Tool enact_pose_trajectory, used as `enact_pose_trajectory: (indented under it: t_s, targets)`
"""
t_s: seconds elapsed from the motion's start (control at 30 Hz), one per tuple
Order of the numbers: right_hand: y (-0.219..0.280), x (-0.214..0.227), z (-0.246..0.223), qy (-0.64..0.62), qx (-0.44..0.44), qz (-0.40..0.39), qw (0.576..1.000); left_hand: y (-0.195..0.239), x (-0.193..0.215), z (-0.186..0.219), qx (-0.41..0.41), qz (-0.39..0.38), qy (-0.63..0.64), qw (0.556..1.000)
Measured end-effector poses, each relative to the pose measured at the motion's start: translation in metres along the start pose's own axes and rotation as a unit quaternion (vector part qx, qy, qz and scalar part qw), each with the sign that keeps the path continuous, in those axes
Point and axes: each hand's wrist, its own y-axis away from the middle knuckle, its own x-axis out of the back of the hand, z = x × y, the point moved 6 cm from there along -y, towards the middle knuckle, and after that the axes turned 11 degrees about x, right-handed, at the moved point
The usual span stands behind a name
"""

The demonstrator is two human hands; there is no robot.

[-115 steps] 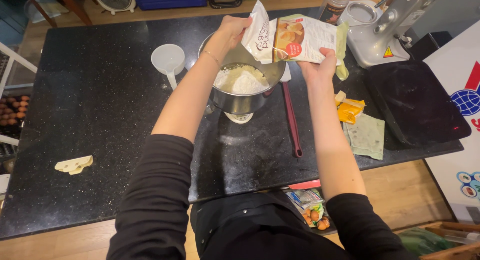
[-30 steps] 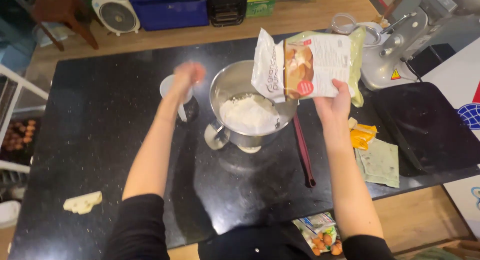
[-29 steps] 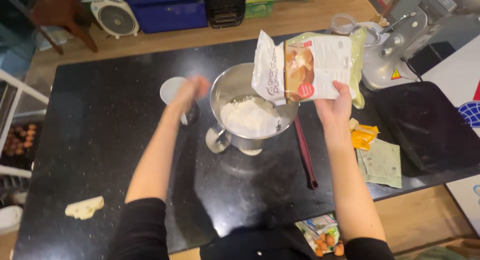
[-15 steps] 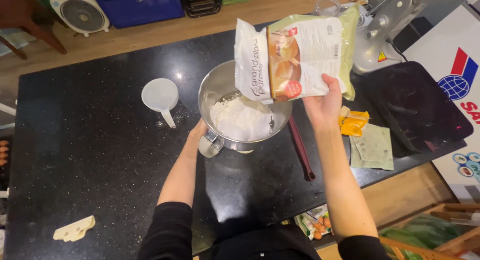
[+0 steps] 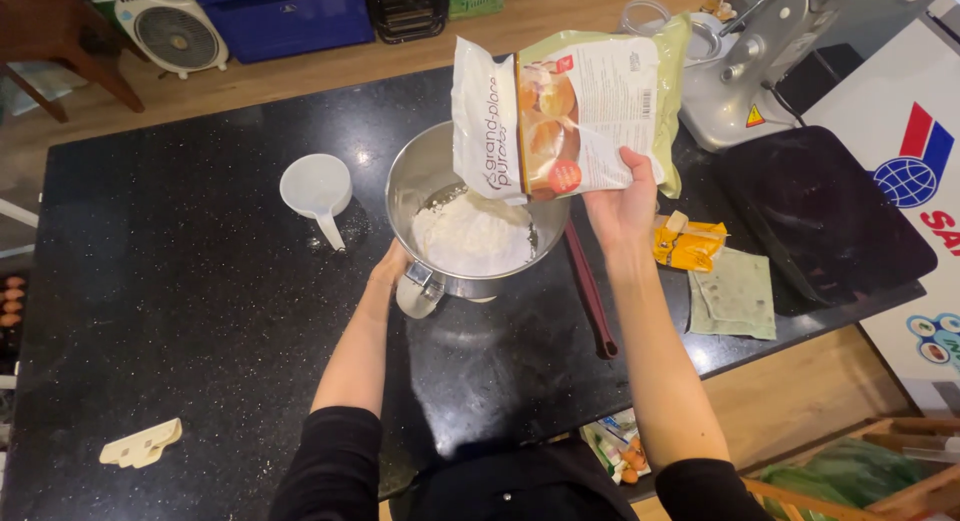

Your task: The person retrieves a bag of flour from a shelf, pours it into a metal mixing bowl containing eggs, and then attaches the bowl to a stand mixer. They secure the bowl, lower the mixer head, and turn on the machine to mix the ingredients.

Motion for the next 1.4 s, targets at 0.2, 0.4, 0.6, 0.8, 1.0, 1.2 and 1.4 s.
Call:
enact_pose_trajectory:
  t_s: [0.2,0.4,0.6,0.8,1.0,1.2,1.4]
  targets:
    - [0.008,-0.023,0.003,0.001,-0.014,-0.016,1.000,0.013,0.063,0.007,-0.025,0.015,0.005,1.000]
    - [-0.001,-0.043,0.007,0.031,-0.039,-0.063,0.997,-0.048,0.139,0.073,-0.227,0.272,-0.212,0.911]
    - [0.005,-0.052,0.017,0.063,-0.038,-0.169,0.983,0.123,-0.042,0.180,-0.475,0.184,-0.038,0.859]
    - [0.013,-0.062,0.017,0.065,-0.056,-0.144,0.986,0.095,-0.131,0.168,-0.200,0.089,-0.113,0.969]
    - [0.015,-0.050,0.024,0.062,-0.055,-0.121,0.989,0.053,-0.149,0.154,-0.124,-0.110,0.054,0.985]
    - [0.030,-0.052,0.024,0.112,-0.049,-0.146,0.982,0.063,-0.146,0.162,-0.158,-0.101,0.036,0.981]
    - [0.033,-0.051,0.026,0.173,-0.002,-0.178,0.969,0.076,-0.135,0.164,-0.219,-0.098,0.074,0.968]
